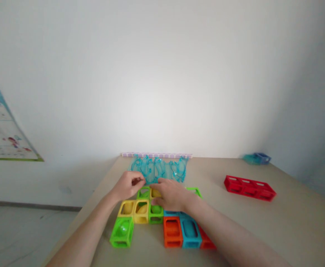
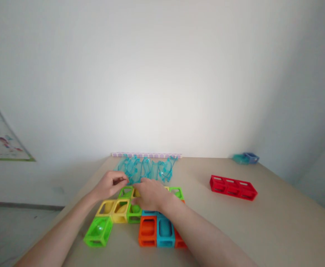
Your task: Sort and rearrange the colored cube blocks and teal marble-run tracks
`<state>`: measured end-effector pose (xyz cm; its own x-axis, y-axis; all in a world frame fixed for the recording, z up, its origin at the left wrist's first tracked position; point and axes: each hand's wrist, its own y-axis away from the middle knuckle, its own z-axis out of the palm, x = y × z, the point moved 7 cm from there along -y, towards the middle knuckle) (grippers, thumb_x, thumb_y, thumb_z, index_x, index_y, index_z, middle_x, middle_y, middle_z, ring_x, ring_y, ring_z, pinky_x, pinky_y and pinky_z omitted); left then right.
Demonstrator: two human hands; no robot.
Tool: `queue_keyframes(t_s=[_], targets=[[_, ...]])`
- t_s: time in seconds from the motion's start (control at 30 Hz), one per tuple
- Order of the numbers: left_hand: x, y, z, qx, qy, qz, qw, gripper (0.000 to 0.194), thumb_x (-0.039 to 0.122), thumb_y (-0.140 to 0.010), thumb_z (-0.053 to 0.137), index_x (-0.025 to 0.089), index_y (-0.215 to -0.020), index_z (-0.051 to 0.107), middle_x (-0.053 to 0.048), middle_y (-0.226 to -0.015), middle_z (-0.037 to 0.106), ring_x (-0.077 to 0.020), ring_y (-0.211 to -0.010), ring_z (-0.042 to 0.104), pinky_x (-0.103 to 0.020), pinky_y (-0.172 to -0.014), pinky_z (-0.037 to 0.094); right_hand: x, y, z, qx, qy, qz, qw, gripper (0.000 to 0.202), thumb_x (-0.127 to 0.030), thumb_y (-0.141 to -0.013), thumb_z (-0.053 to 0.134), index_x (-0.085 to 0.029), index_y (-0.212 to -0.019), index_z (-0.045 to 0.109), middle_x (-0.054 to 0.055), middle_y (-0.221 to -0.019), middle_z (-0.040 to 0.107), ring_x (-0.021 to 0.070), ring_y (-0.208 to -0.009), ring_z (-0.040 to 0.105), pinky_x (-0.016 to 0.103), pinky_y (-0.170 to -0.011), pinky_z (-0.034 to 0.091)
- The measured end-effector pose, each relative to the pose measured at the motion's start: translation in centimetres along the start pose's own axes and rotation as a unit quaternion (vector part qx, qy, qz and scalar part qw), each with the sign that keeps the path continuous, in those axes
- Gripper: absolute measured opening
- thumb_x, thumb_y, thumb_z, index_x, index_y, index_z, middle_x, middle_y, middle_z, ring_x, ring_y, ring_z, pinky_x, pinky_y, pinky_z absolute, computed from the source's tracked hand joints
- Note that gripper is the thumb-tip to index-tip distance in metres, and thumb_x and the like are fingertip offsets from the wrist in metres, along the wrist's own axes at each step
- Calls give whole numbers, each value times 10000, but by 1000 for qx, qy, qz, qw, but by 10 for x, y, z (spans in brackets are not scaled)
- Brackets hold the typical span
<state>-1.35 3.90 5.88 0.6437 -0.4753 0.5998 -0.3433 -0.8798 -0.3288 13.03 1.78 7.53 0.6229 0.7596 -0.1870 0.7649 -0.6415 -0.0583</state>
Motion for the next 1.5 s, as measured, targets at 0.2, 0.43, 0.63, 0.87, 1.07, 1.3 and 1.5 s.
queue_keyframes(t_s=[0.2,0.43,0.63,0.87,1.07,1.3,1.5], targets=[[-4,-1,11,-67,-87,10,994,196,281,-789,613,131,-673,662,38,-532,445,-96,-521,415,-221,-521,275,3,2,10,1,-4,25,1000,464,-486,-891,519,-215,-1262,587,115,-1044,639,270,-949,643,333,-790,461],[-6,-2,12,-45,-80,10,996,212,270,-803,626,125,-649,639,41,-554,450,-89,-535,418,-212,-529,279,2,-1,8,7,-10,8,1000,456,-508,-891,507,-204,-1212,620,116,-1010,651,273,-940,643,326,-764,459],[-3,-3,11,-61,-70,20,995,232,278,-823,621,131,-649,667,38,-550,448,-93,-537,440,-217,-544,301,5,4,-10,-29,1,-18,999,349,-417,-839,607,-168,-1066,696,113,-972,700,260,-937,647,286,-754,441],[-1,-4,9,-77,-82,24,993,244,280,-843,601,141,-669,703,15,-580,493,-104,-562,475,-220,-570,328,15,35,-31,-178,13,24,984,271,-378,-678,746,-197,-880,743,25,-754,716,174,-645,629,228,-515,345],[-13,-3,-2,-85,-112,17,990,287,310,-866,570,163,-679,732,-12,-633,556,-122,-612,510,-223,-597,348,6,43,-20,-251,-4,4,968,386,-366,-643,767,-217,-996,720,5,-772,712,172,-626,628,227,-490,332],[4,0,-14,-20,-51,16,998,148,271,-817,644,187,-866,755,-16,-739,606,-126,-669,560,-234,-668,431,78,45,-19,-235,-30,209,949,252,-285,-668,703,-92,-827,721,141,-804,726,244,-692,686,279,-565,472],[51,10,8,-144,55,154,976,227,307,-779,723,237,-994,749,-74,-1130,665,-207,-1065,578,-331,-951,419,93,54,-2,-306,-128,223,917,188,-283,-679,666,-100,-638,670,51,-601,690,139,-514,645,209,-498,497]])
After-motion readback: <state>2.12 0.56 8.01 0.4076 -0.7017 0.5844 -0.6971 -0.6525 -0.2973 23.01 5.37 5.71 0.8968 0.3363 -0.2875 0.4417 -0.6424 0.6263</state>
